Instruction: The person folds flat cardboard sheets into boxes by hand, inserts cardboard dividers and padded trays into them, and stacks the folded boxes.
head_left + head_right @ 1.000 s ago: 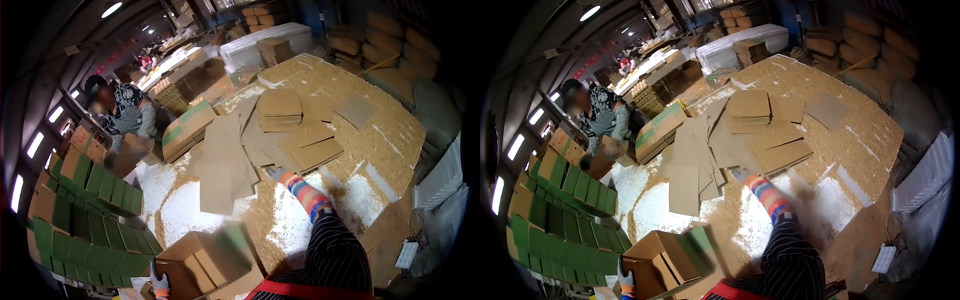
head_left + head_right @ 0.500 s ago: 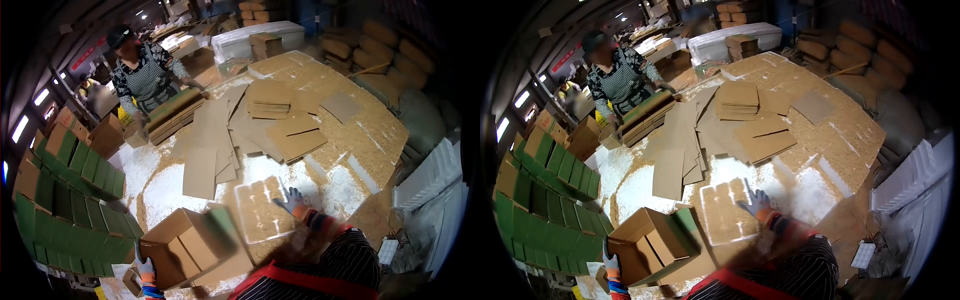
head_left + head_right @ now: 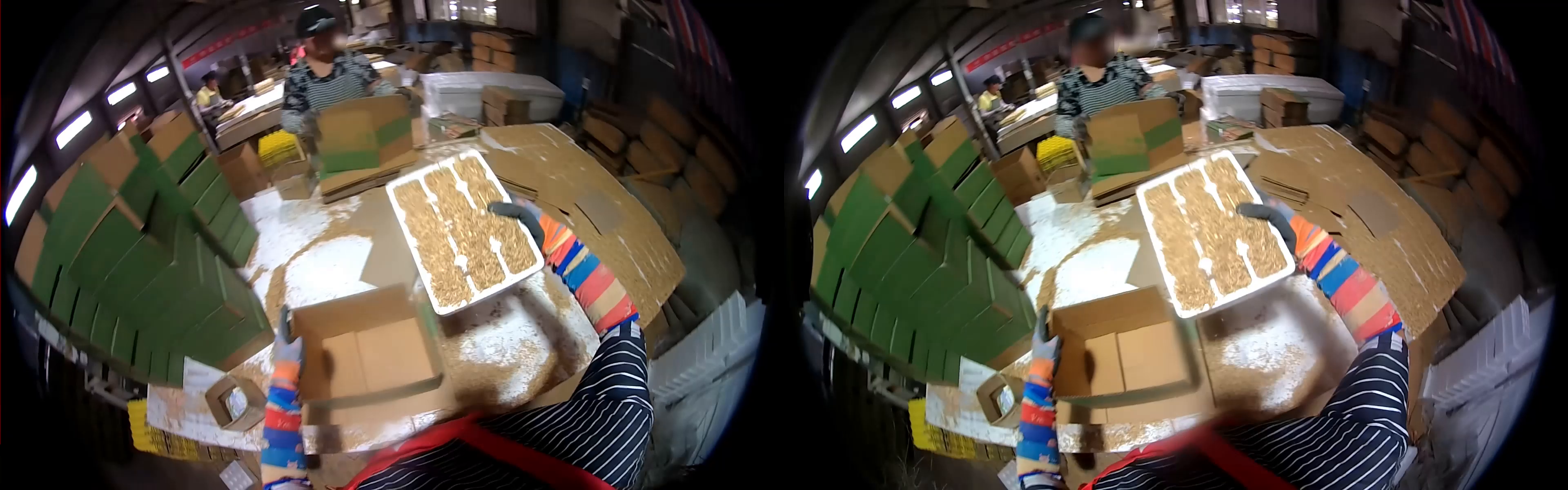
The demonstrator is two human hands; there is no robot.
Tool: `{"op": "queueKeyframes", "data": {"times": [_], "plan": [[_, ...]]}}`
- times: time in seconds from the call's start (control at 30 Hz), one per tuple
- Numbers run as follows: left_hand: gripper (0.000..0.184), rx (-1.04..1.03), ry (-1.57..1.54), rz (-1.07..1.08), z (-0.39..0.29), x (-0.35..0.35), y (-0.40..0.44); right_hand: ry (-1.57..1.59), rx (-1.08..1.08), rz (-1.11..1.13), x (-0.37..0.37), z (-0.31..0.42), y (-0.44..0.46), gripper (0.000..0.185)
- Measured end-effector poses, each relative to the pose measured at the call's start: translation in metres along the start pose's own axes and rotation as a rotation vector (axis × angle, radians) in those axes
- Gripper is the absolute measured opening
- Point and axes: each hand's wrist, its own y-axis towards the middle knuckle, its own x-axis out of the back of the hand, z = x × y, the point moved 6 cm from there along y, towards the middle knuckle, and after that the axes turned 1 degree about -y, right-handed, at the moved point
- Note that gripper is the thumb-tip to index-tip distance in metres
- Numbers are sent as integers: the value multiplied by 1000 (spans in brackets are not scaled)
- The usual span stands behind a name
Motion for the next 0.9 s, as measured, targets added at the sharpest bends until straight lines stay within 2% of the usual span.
{"op": "queueKeyframes", "data": {"times": [0.03,0.07,0.1,0.13,0.17,0.23,0.27,0.3,0.33,0.37,0.4,0.47,0.5,0.57,0.6,0.63,0.67,0.73,0.77,0.83,0.87,0.9], "plan": [[68,-17,-50,-15,-1,-6,1,65,8,65,-28,5,4,45],[62,-138,51,8,9,-1,9,13,0,91,-32,-1,28,41],[54,-103,-68,-31,29,4,15,-41,-8,120,-37,-10,53,38],[52,-63,-33,-46,25,5,11,-232,88,188,-89,-3,42,41],[50,-23,1,-59,22,7,8,-175,-28,152,-82,-31,73,46],[39,-116,-45,-127,33,17,5,-385,-12,460,-133,-48,89,52],[37,123,-115,-53,70,23,11,-482,-16,561,-158,-48,79,53],[37,42,-272,-51,72,24,14,-623,-67,520,-142,-73,109,55],[38,-38,-431,-36,74,25,17,-646,-137,573,-127,-93,126,36],[39,49,-704,-77,69,22,7,-858,-122,635,-142,-102,127,31],[38,54,-849,-106,77,19,11,-1069,-97,704,-157,-111,128,31],[36,-8,-861,-112,78,12,12,-1641,116,760,-213,-94,94,43],[35,-59,-720,-92,62,8,3,-1453,35,778,-199,-115,110,45],[35,56,-677,-65,37,6,-7,-1069,-137,791,-170,-158,142,52],[37,-3,-489,-108,37,10,-4,-1209,-82,800,-131,-192,180,52],[39,-58,-296,-139,40,10,2,-1412,-75,803,-129,-204,188,53],[41,-72,-292,-121,47,5,7,-1615,-71,813,-127,-216,197,54],[43,-42,-243,-99,36,-2,2,-1367,270,915,-178,-185,136,59],[44,-39,-293,-100,36,-2,1,-1346,-3,856,-153,-208,151,56],[42,-58,-299,-109,43,9,-1,-1301,-11,594,-198,-171,90,46],[40,94,-332,-77,30,27,-16,-1671,689,719,-216,-164,73,36],[35,-84,-205,-204,45,57,-15,-1818,1003,715,-231,-153,51,27]]}}
